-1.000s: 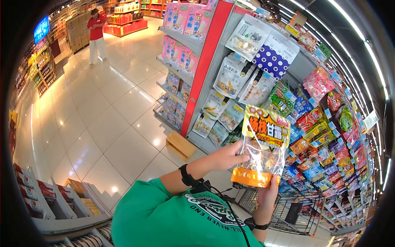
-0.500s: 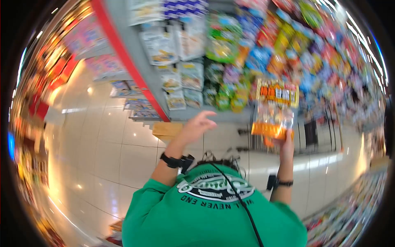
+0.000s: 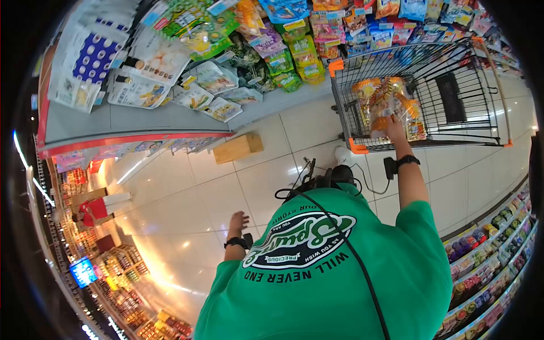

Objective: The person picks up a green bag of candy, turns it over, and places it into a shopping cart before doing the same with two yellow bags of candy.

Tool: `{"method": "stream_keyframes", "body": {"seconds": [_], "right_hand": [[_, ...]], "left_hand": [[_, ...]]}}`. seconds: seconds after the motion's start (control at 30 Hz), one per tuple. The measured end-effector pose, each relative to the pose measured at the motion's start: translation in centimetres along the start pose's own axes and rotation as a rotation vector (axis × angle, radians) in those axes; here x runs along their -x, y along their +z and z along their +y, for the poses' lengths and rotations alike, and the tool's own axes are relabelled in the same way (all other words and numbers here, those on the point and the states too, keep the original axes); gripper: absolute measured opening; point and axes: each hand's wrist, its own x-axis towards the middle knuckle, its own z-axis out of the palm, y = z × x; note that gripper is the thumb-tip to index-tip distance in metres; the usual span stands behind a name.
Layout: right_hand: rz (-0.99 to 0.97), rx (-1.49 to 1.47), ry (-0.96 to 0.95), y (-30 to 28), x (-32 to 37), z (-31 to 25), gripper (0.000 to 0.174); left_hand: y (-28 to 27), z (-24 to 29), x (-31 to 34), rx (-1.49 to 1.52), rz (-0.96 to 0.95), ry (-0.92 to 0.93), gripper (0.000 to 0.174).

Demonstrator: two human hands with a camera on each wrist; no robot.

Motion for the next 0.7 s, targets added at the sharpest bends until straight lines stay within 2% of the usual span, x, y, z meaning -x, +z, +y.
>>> {"method": "stream_keyframes", "body": {"seconds": [0.03, 0.07, 0.1, 0.13, 0.17, 0.2, 0.23, 0.27, 0.3, 0.33, 0.37, 0.4, 0.43, 0.5, 0.63, 0.7], "right_hand": [[-0.178, -0.177, 0.151, 0.5, -1.4, -0.4, 0.05], [-0.197, -0.233, 0.058, 3.0, -4.0, 2.4, 0.047], [-0.214, -0.25, 0.078, 3.6, -4.5, 2.1, 0.047], [-0.305, -0.268, 0.216, 3.5, -4.5, 0.8, 0.047], [-0.399, -0.282, 0.354, 3.3, -4.5, 0.0, 0.047], [-0.465, -0.294, 0.367, 3.4, -4.8, 0.4, 0.047], [-0.639, -0.184, 0.283, 3.9, -6.0, 1.9, 0.048], [-0.652, 0.067, 0.294, 7.8, -9.8, 6.9, 0.045], [-0.657, 0.319, 0.295, 9.5, -11.0, 7.3, 0.043], [-0.676, 0.312, 0.304, 10.7, -11.8, 8.3, 0.043], [-0.589, 0.402, 0.307, 11.6, -12.9, 9.2, 0.043], [-0.505, 0.494, 0.305, 11.2, -12.9, 7.9, 0.044], [-0.534, 0.497, 0.309, 10.5, -12.6, 6.2, 0.044], [-0.385, 0.388, 0.454, 9.8, -12.5, 3.8, 0.05], [-0.313, 0.355, 0.476, 11.7, -15.3, 5.8, 0.056], [-0.211, 0.316, 0.511, 11.7, -16.6, 6.6, 0.057]], "left_hand": [[0.6, -1.4, 0.9, -0.085, -0.008, -0.072, 0.031], [-1.4, -5.8, -2.9, -0.036, -0.154, -0.285, 0.031], [1.8, -3.4, 2.8, -0.218, -0.066, -0.233, 0.031], [4.5, -1.1, 6.8, -0.28, -0.04, -0.267, 0.033], [6.9, 1.6, 11.0, -0.441, -0.045, -0.165, 0.037], [6.5, 0.5, 10.9, -0.525, -0.11, -0.044, 0.038], [6.0, -0.7, 11.0, -0.606, -0.179, 0.075, 0.04], [7.3, 1.1, 12.5, -0.574, -0.109, 0.014, 0.041], [9.0, 3.3, 14.1, -0.54, -0.04, -0.04, 0.041], [9.4, 4.0, 14.5, -0.531, -0.023, -0.059, 0.04], [9.0, 3.5, 14.0, -0.425, 0.014, -0.104, 0.038], [9.0, 3.8, 14.0, -0.382, 0.044, -0.084, 0.037], [8.9, 3.9, 14.4, -0.34, 0.077, -0.067, 0.036], [9.0, 5.0, 15.2, -0.359, 0.118, -0.092, 0.037], [9.3, 6.2, 15.8, -0.366, 0.12, -0.167, 0.036], [9.8, 6.7, 16.4, -0.393, 0.135, -0.232, 0.035]]}}
